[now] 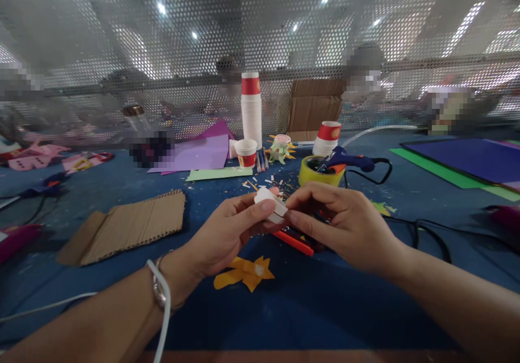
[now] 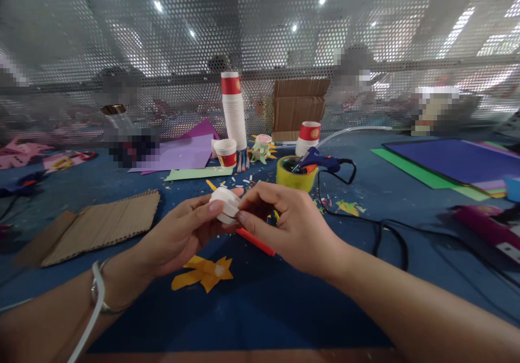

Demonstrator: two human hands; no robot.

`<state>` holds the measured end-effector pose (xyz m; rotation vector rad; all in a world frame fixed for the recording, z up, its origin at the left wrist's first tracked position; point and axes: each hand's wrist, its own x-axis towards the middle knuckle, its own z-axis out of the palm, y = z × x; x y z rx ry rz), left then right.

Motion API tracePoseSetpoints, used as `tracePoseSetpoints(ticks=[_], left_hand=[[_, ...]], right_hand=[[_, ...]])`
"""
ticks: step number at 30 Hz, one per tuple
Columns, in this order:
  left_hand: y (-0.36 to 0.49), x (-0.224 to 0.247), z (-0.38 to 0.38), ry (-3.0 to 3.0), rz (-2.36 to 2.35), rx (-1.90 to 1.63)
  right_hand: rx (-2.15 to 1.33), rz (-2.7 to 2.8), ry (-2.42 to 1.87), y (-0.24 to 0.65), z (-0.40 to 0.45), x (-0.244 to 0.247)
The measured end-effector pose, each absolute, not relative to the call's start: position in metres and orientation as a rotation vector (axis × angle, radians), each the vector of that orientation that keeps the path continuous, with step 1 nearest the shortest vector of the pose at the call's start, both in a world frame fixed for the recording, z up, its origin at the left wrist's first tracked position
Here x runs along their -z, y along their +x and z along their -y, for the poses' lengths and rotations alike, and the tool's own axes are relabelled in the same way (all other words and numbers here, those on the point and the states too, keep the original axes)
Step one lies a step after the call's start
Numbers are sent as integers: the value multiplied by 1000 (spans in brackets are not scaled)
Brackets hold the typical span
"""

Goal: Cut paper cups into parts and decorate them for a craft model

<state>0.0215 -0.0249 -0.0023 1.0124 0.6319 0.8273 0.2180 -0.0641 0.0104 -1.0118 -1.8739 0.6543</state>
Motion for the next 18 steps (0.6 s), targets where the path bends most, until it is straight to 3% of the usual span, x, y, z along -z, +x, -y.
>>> tracePoseSetpoints(ticks=[18], left_hand=[[22,4,27,1168,-759,-972]], right_hand=[[-431,2019,-990,221,56,-7]])
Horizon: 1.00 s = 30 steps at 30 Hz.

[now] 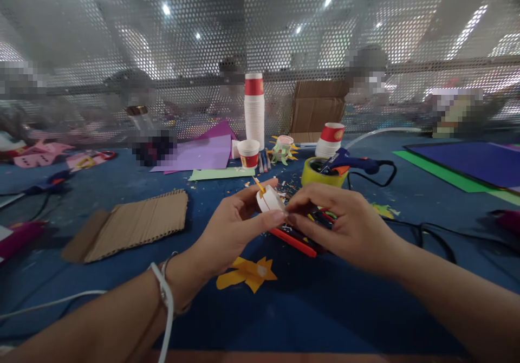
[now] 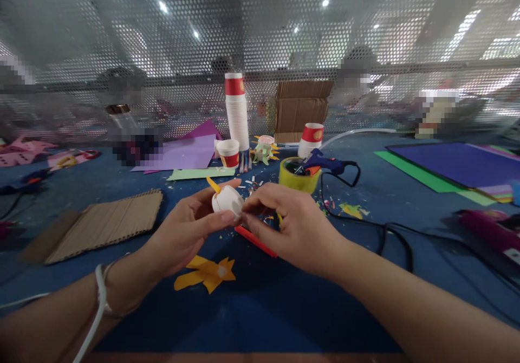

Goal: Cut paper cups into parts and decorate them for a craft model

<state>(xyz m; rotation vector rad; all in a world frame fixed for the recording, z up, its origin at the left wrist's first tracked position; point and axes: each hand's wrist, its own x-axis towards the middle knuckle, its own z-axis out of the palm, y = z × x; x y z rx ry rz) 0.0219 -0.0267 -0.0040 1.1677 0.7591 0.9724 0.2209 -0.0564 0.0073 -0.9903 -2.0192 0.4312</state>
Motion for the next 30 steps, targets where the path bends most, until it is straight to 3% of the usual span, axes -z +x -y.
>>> tracePoseSetpoints(ticks=[20,30], left_hand=[[23,10,42,1815,-990,-924],[21,10,37,1525,-797,-761]], right_hand=[[-505,1999,-996,211,63,-1],[-613,1939,-1046,213,61,-3]])
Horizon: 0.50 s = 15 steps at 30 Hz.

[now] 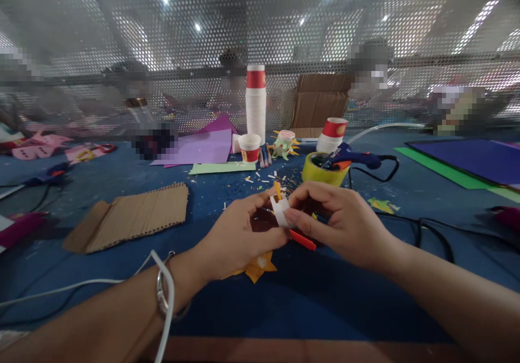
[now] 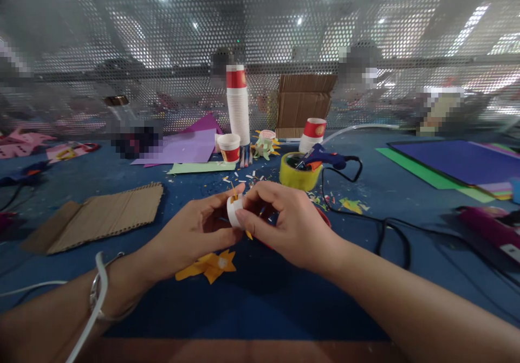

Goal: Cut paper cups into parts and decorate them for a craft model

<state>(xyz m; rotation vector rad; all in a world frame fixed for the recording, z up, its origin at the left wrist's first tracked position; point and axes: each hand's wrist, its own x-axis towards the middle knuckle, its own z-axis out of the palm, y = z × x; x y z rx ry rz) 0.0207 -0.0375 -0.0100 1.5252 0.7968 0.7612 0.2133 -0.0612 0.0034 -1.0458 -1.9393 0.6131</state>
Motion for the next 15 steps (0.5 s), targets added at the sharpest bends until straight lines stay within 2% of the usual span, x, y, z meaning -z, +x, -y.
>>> tracePoseSetpoints(ticks=[15], left_hand=[[18,5,33,1440,-741,-754]], right_hand=[[-660,1917,-999,215,59,-3]])
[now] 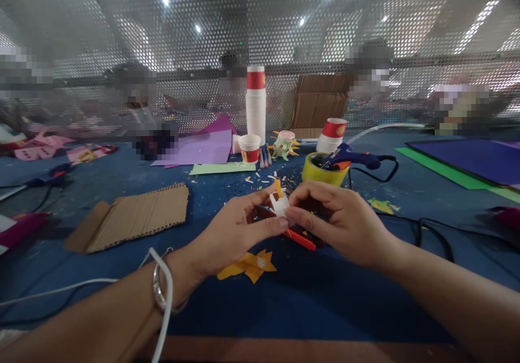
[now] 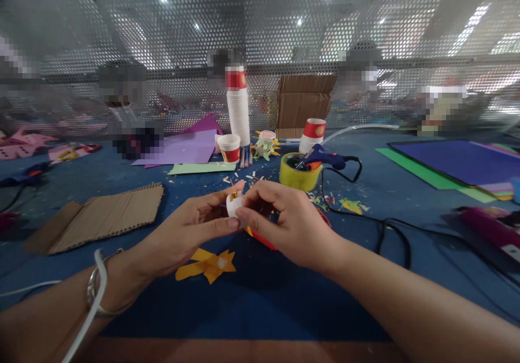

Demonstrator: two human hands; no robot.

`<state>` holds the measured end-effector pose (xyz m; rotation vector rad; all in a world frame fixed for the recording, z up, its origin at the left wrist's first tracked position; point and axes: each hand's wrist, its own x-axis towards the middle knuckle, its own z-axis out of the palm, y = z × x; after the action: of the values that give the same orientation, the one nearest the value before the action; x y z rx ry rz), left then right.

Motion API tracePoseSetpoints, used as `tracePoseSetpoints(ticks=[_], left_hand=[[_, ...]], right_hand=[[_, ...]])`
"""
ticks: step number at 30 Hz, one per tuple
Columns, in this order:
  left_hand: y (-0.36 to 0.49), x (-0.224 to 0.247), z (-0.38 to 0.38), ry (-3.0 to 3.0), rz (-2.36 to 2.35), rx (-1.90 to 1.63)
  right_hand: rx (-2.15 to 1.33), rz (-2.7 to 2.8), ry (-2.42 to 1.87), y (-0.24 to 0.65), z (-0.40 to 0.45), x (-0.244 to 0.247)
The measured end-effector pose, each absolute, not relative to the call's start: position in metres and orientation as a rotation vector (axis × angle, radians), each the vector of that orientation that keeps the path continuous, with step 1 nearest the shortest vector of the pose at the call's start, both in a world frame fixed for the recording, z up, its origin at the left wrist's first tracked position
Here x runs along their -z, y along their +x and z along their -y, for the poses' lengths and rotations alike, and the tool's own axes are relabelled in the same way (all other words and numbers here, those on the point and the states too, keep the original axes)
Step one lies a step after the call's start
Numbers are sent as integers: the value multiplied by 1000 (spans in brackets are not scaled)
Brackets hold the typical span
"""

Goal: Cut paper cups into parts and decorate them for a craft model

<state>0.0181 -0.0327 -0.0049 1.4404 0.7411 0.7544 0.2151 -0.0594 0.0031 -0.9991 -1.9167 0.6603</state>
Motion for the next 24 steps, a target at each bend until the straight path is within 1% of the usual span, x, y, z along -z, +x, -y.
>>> tracePoseSetpoints(ticks=[5,12,18,24], left_hand=[[14,6,31,1542,-731,-697],[15,3,32,1654,-846,-721],[18,12,33,1653,-872,-855],[18,15,35,1824,-907,-950]], right_hand=[[-724,1905,-953,216,59,-2],[-672,1961,-929,219,57,-1],[-623,1945,-950,217,56,0],[-639,1939,-958,216,57,2]])
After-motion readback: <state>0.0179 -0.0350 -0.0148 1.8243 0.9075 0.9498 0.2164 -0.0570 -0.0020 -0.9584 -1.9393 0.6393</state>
